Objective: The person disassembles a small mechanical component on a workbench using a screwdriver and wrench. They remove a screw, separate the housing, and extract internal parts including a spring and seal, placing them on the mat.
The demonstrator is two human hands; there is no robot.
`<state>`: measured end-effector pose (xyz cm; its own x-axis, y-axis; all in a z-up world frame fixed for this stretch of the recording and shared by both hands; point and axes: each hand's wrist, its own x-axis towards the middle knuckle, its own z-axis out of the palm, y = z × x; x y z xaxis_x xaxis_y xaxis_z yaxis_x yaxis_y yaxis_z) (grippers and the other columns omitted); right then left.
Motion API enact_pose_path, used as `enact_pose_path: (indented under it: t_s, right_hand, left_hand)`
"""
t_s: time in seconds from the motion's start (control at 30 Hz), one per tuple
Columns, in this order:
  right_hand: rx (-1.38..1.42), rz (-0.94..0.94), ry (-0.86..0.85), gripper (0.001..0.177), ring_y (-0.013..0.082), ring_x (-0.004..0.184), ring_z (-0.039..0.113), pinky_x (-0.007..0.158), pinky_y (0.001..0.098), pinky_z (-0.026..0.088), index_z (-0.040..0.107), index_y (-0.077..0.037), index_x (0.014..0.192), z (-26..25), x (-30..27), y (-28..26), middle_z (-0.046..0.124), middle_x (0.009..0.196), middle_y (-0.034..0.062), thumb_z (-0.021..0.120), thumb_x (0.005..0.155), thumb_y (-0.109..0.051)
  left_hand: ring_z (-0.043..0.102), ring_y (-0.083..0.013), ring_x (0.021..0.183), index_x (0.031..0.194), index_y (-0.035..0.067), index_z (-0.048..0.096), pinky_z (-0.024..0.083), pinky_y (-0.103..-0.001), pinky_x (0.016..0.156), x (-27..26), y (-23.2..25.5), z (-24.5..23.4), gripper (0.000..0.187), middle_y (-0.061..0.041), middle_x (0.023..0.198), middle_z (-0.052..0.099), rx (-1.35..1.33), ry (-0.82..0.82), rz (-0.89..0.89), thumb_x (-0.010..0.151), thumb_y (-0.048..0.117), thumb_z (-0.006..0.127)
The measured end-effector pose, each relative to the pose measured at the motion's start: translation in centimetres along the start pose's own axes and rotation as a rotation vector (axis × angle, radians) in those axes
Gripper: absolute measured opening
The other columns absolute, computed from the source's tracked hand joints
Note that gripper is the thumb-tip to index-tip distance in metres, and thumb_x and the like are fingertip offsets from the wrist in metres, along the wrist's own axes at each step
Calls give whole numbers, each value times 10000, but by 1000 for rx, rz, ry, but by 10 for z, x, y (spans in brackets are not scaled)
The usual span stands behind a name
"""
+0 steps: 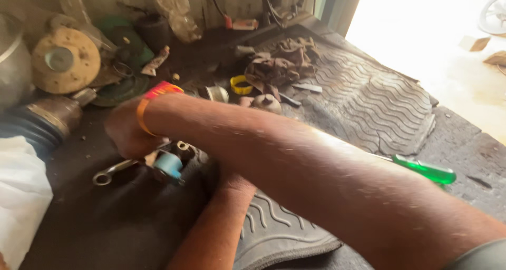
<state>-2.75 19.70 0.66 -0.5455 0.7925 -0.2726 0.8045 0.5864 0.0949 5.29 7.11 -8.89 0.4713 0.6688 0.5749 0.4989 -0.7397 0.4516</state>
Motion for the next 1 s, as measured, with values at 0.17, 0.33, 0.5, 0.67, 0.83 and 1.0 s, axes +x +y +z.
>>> enact_pose_path:
  t_s: [0.17,0.33,0.5,0.67,0.83,1.0]
  right_hand:
    - [242,60,508,533,312,1050,736,876,452,586,480,-328,1492,-27,-81,-15,726,1164,141,553,968,-270]
    - [321,-376,1102,506,244,1258,697,1105,302,598,299,-126,1517,-63,-179,0,638,1436,94,503,1059,-54]
    - [173,30,730,458,261,833,734,809,441,586,578,-64,1404,-59,-327,18,732,1086,150,649,966,-179]
    - [173,508,501,101,158,690,674,670,367,575,703,-163,896,29,-421,26,698,760,-7,673,945,-245]
    - [366,540,448,185,116,755,713,654,302,583,719,-190,971,89,-483,4,722,823,-42,777,859,-326]
    - [83,512,310,123,117,731,720,640,296,590,709,-210,1030,86,-480,12,726,834,-40,639,943,-158]
  left_hand:
    - [714,-284,961,1103,107,685,553,-423,852,-6,-4,-13,336,-94,1013,746,9,40,69,898,366,749]
    - [712,-282,966,1103,110,689,551,-422,861,-3,25,-59,322,-94,1018,744,-206,161,226,915,366,739]
    - [762,-258,737,957,93,630,608,-406,670,-4,81,-95,463,-49,777,751,-598,-110,-193,774,464,838]
    - [763,-260,729,958,127,616,608,-414,662,-3,96,-97,508,-49,745,745,-479,-104,-124,746,523,853]
    - [769,-223,704,959,135,635,616,-388,647,-4,99,-93,502,-31,732,751,-460,-105,-119,736,534,844]
    - [776,-155,694,993,134,628,628,-328,636,-7,101,-92,495,5,733,758,-482,-71,-68,758,522,825]
